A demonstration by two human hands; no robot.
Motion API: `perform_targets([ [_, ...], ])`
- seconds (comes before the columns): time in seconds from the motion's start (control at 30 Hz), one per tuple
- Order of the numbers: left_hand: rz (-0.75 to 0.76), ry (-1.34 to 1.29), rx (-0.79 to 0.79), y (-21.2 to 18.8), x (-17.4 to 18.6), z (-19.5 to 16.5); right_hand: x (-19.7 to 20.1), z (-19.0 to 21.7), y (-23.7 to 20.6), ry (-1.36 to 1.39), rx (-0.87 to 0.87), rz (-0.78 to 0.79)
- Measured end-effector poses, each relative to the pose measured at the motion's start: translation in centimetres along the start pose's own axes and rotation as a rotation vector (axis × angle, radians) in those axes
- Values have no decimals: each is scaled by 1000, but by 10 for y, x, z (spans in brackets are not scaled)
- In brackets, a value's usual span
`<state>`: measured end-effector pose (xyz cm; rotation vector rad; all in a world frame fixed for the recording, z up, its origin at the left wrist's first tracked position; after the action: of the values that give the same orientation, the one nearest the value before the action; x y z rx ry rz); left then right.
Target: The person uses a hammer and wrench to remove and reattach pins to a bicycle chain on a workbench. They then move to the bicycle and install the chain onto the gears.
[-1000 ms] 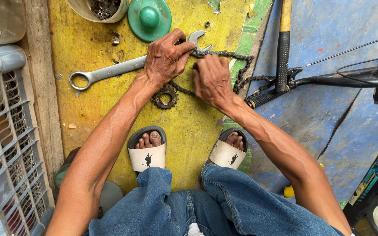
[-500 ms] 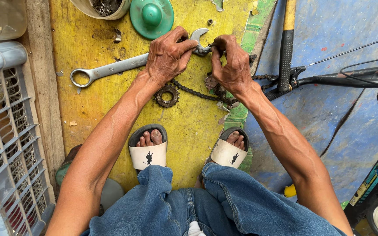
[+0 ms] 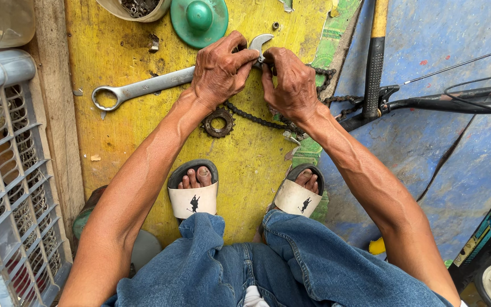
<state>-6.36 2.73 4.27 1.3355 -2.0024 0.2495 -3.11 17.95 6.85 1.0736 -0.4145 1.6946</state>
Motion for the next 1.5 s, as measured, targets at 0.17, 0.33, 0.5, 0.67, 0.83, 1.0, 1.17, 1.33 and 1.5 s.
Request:
perform_targets([
  [0.17,3,15,-2,1,-1,1,-1,-5,-2,103,-106,-7],
  [0.33,4,9,-13,-1,0,1,-2,-2,-3,116,-108,-42],
  [0.5,11,1,-18,-3,2,0,-3,-1,-3,107,-125,-42],
  [0.67,18,-9,-10,-1,4,-1,-3,0,-3,97,-124,-38],
  [0.83,22,-20,-22,1,5,-2,-2,2,-1,83,-104,-39],
  [1.0,57,-19,-70,2,5,-1,-4,-1,-4,91,-123,-32],
  [1.17,80,-9,-77,3,2,1,-11,-6,-10,85,-103,-36],
  [1.33,97,24,-97,4,-3,0,-8,-12,-16,78,-57,-41],
  [1.5,96,20,-107,2,-3,-2,0,-8,-22,-34,0,-35],
])
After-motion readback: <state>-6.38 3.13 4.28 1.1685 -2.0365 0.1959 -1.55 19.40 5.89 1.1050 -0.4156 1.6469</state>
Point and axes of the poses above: each hand's wrist, its own y-axis towards the middle knuckle, its own x-axis out of the back of the hand, z = x × y, the point moved 6 cm from there along y, towards the middle knuckle, and after that the axes turned 3 degrees about x, right-handed, at the moved point
